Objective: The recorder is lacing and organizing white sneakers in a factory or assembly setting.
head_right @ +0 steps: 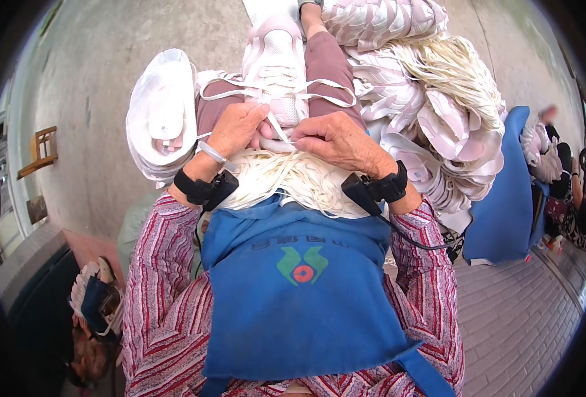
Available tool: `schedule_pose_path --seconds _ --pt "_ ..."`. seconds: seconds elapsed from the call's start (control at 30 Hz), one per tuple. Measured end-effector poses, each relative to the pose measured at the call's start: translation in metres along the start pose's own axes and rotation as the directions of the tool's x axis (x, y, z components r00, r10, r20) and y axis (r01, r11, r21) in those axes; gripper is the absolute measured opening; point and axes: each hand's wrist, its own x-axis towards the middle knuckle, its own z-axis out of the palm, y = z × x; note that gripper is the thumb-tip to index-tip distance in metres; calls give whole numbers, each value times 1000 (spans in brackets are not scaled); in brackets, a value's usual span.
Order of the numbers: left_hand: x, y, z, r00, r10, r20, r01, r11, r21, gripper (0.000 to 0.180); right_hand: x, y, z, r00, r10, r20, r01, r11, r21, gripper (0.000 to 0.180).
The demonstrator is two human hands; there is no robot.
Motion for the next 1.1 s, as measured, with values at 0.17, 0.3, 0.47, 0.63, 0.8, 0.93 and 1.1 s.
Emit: schedule_pose_path --seconds 0.17,0.3,0.47,0.63,0.8,0.93,1.1 --pt "-35 17 39 909 29 415 -61 996 65 31 -10 3 -21 919 388 -73 -367 908 204 17" --pt "-21 11 10 972 -85 217 114 986 -121 22 -6 4 2 983 125 -131 -97 974 205 14" --pt "-3 2 2 845 515 -143 -328 712 620 28 1 1 5 879 336 -338 -156 873 462 14" --pt "10 6 8 824 564 -62 -321 553 769 28 -9 -11 8 945 307 -113 -190 795 576 14" --pt "15 7 8 874 473 -112 -211 577 789 18 -13 -14 8 968 250 8 -220 836 502 16" --pt "18 9 7 851 521 -64 -261 525 810 14 -12 -36 25 993 32 -117 0 965 261 16" --pt "-28 24 4 860 498 107 -475 710 520 8 -13 -23 30 959 174 -224 -79 922 378 14"
